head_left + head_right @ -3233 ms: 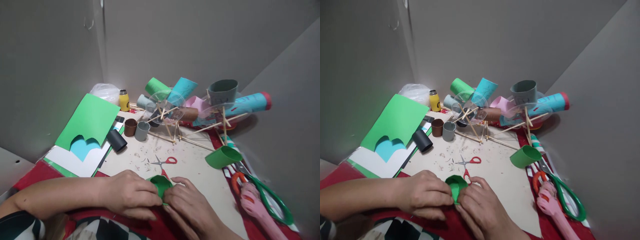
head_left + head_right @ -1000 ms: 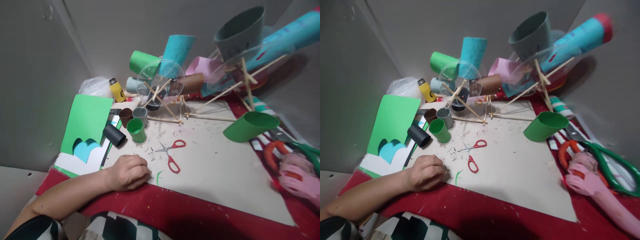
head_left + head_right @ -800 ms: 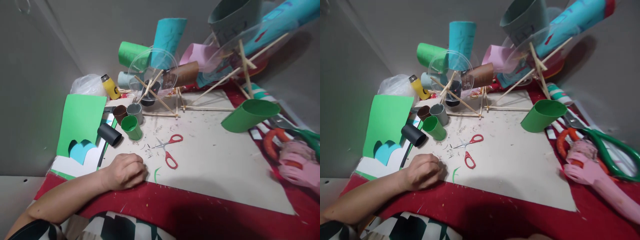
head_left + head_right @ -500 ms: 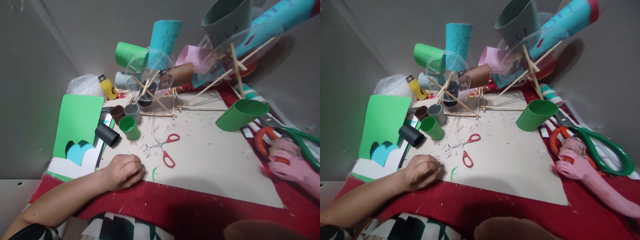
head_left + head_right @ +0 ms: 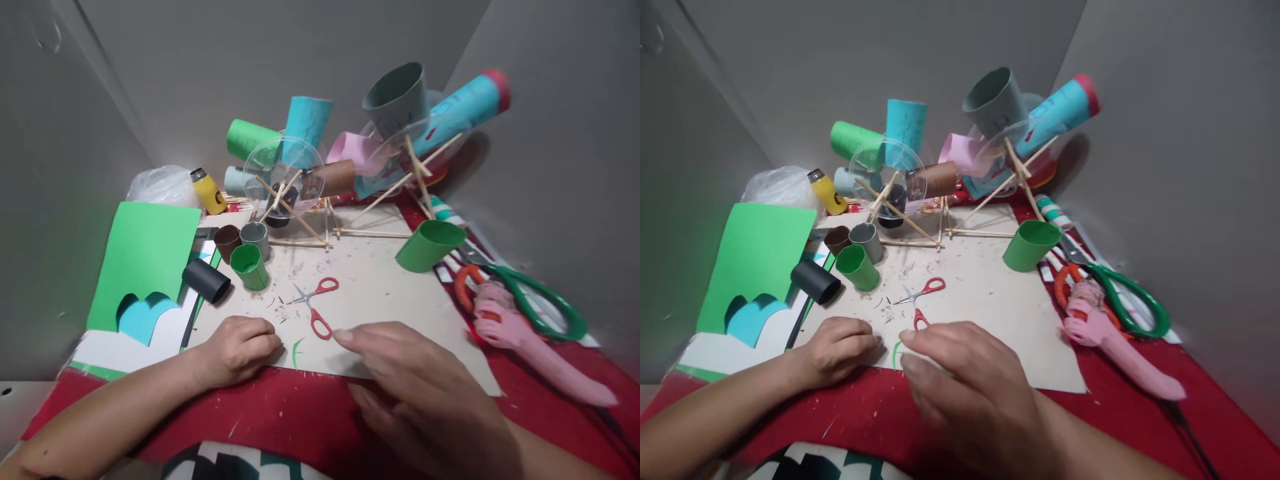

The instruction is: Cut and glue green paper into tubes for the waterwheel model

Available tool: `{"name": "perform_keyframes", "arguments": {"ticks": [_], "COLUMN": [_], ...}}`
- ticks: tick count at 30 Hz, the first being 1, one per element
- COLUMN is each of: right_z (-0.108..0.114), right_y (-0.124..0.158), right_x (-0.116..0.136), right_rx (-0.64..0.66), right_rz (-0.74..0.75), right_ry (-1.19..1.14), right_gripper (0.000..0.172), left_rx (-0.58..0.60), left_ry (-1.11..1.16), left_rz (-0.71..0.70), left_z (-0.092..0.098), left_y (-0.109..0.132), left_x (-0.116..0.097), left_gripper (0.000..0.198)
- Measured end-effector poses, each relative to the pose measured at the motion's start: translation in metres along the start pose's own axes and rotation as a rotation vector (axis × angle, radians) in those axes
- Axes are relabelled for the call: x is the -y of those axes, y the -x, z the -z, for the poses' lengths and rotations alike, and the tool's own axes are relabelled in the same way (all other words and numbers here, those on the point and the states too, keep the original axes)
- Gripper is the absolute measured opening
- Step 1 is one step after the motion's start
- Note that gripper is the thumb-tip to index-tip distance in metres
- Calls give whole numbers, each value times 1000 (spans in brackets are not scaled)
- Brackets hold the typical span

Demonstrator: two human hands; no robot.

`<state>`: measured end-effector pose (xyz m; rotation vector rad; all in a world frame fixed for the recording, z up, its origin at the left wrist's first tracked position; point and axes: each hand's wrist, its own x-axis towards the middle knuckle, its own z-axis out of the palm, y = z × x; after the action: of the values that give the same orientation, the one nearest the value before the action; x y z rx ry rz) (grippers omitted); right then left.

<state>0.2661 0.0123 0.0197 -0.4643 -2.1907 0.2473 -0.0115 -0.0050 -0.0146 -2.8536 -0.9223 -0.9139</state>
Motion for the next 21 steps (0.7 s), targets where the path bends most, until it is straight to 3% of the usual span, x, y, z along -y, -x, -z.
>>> {"name": "perform_keyframes", "arguments": {"ticks": [3, 14, 21], "right_z": [-9, -39, -49], "right_y": [-7, -2, 8], "right_x": [-10, -49, -56], "right_rx": [-37, 156, 318], "right_rz": [89, -141, -234], "right_ry": [-4, 100, 184], "right_gripper": [43, 38, 48], "left_rx": [42, 113, 114], "left_ry": [22, 16, -30], "left_rz": [27, 54, 45], "left_z": [-2, -6, -11], "left_y": [0, 3, 7], "left_x": [-3, -7, -5], "left_gripper": [14, 15, 16]}}
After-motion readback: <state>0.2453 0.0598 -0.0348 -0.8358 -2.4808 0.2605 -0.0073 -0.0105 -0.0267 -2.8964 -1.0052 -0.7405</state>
